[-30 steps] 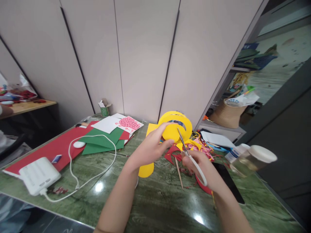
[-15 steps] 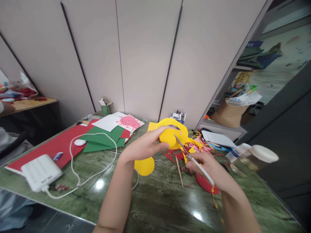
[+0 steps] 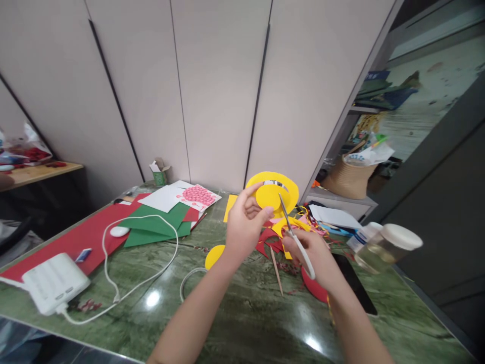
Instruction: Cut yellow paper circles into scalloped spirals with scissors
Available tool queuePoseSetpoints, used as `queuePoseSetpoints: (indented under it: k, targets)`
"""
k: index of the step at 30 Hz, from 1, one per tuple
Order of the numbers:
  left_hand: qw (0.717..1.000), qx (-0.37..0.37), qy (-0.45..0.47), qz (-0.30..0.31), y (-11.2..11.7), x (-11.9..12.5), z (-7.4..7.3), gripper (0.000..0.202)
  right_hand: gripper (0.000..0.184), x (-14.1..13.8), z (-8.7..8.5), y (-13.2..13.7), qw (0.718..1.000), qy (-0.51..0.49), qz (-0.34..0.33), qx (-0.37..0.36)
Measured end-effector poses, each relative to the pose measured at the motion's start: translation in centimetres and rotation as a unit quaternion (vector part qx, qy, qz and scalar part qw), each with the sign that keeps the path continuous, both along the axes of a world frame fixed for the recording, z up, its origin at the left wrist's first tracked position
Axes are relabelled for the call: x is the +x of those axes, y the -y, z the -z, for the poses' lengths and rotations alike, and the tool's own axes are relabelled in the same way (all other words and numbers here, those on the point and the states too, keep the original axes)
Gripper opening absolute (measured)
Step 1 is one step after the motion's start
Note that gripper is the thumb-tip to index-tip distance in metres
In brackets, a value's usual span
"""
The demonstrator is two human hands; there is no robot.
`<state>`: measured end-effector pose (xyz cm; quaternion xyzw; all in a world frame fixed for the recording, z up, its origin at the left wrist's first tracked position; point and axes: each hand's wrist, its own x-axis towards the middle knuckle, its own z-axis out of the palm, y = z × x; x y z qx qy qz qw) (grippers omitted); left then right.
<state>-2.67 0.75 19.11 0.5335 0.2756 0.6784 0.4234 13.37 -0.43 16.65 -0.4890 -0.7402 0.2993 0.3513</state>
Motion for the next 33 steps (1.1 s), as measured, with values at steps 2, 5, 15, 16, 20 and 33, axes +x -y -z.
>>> queuePoseSetpoints:
  k: [2, 5, 15, 16, 20, 33]
  targets:
    - [1.0, 0.001, -0.015, -0.007, 0.1, -0.3, -0.1, 0.055, 0.043, 0.3, -0.3, 0.1, 1.0, 0.001, -0.017, -0.005]
    - [0.999, 0.003, -0.044, -0.009, 0.1, -0.7, -0.2, 0.055, 0.046, 0.9, -0.7, 0.2, 0.999, -0.001, -0.05, -0.016]
    - [0.994, 0.0, -0.107, 0.023, 0.2, -0.9, -0.3, 0.048, 0.044, 1.9, -1.2, 0.7, 0.996, -0.006, -0.092, -0.018]
    - [0.994, -0.001, -0.11, 0.022, 0.2, -0.8, -0.3, 0.048, 0.044, 1.9, -1.2, 0.7, 0.995, -0.007, -0.095, -0.016]
    - [0.992, 0.002, -0.125, 0.018, 0.3, -0.8, -0.2, 0.049, 0.046, 1.9, -1.6, 0.9, 0.994, -0.004, -0.105, -0.013]
    - [0.987, -0.003, -0.157, 0.042, 0.1, -2.0, -0.4, 0.052, 0.048, 2.0, -1.6, 1.2, 0.995, 0.008, -0.094, -0.035]
